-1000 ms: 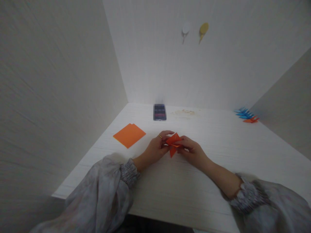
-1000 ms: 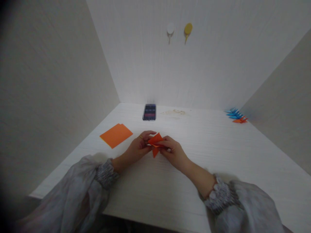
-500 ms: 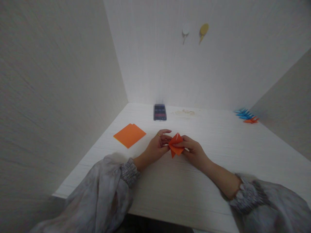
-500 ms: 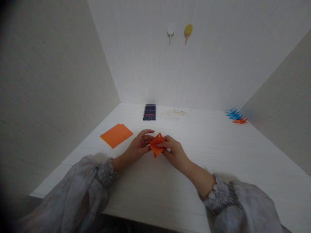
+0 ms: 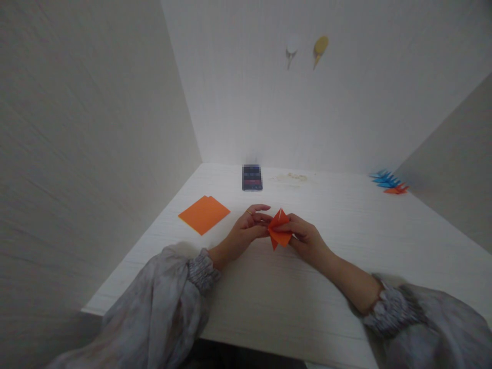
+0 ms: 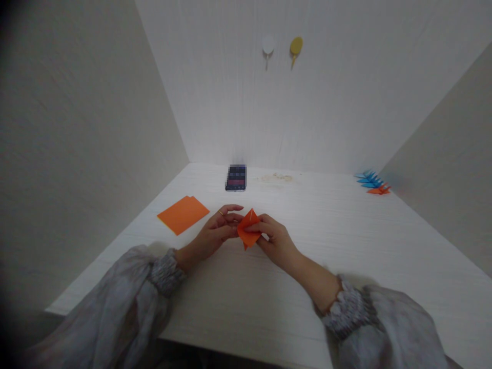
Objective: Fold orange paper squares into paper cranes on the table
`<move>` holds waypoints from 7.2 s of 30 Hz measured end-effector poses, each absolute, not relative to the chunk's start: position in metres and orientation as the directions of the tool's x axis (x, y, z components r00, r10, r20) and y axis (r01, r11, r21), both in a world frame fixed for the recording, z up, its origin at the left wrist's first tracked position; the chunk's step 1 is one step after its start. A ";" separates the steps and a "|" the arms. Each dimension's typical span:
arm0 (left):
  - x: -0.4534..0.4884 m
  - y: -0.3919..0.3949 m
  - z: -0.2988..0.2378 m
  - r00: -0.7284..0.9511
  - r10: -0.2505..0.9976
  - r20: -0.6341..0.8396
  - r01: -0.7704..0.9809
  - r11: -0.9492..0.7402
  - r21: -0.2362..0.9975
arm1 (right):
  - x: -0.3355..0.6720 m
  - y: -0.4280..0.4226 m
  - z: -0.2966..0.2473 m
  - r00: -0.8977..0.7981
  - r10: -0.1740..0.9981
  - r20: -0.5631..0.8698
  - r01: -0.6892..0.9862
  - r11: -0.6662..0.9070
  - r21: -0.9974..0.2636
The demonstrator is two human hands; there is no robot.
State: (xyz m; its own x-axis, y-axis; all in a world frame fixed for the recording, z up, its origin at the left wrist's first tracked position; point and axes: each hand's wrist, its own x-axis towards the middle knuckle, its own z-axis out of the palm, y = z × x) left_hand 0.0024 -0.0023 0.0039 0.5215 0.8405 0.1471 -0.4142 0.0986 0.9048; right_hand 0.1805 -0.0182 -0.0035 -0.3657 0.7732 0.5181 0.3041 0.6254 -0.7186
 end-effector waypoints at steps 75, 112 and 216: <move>0.014 0.004 -0.007 0.022 0.985 0.174 -0.099 -0.171 0.980 | 0.162 -0.032 0.014 -0.240 0.750 0.617 0.539 0.631 -0.558; 0.018 -0.002 0.006 0.112 0.938 0.328 -0.197 -0.303 0.932 | 0.156 -0.028 0.007 0.102 0.897 0.430 0.488 0.331 -0.808; 0.015 0.005 -0.002 0.099 0.979 0.179 -0.418 -0.123 0.900 | 0.167 -0.033 0.013 -0.054 0.964 0.259 0.522 0.248 -0.816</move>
